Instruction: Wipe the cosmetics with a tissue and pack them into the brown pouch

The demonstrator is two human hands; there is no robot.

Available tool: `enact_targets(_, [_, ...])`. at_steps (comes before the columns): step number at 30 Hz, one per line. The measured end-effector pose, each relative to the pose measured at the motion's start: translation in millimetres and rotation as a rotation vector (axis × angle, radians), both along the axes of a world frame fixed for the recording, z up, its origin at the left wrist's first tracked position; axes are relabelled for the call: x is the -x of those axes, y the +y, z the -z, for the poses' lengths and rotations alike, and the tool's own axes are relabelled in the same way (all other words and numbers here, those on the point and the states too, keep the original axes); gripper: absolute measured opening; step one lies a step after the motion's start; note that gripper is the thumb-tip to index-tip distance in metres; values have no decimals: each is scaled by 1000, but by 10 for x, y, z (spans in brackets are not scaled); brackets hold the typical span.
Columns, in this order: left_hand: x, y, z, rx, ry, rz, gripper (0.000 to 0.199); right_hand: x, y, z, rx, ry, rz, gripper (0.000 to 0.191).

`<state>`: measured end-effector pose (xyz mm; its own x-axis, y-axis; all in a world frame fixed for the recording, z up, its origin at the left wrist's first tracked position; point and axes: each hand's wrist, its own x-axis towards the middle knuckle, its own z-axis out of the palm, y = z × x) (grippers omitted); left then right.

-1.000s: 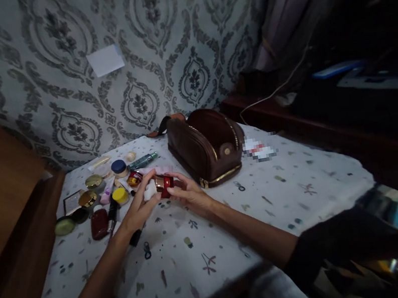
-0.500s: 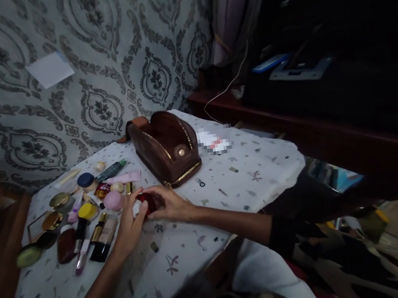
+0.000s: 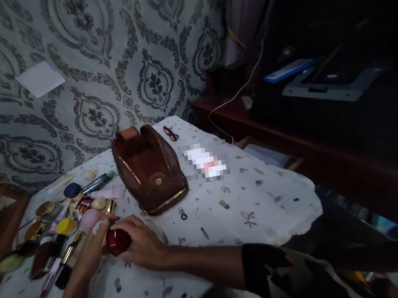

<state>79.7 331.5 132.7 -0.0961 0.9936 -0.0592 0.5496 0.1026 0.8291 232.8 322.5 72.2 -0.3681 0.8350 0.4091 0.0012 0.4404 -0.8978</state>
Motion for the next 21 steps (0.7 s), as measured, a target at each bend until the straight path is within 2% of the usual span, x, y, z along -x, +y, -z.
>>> enact_targets(5, [111,104,38,127,-70,-42,34,-53,-28,-46,-5,-78,-75,60])
enact_targets(8, [103,111,59,222,-157,-98,45,-56,-38,-31,-43,-100,-136,58])
enact_targets(12, [57,43,88,338,-406,-192,56,-26,-32,-6,-71,-68,-144,58])
enact_targets(14, [49,-14,149,273,-496,-268,56,-12,-22,-5,-85,-36,-141,58])
enact_targets(16, [41,-72,240,151,-542,-373,59,-2,-6,-1,-94,-15,-145,59])
enact_targets(17, [34,-97,288,80,-569,-380,61,3,5,5,-90,-4,-136,61])
enact_targets(19, [12,-135,368,-80,-605,-339,65,21,38,26,-93,15,-110,62])
enact_targets(21, [-11,-171,407,-195,-545,-260,69,49,82,52,-85,59,-118,61])
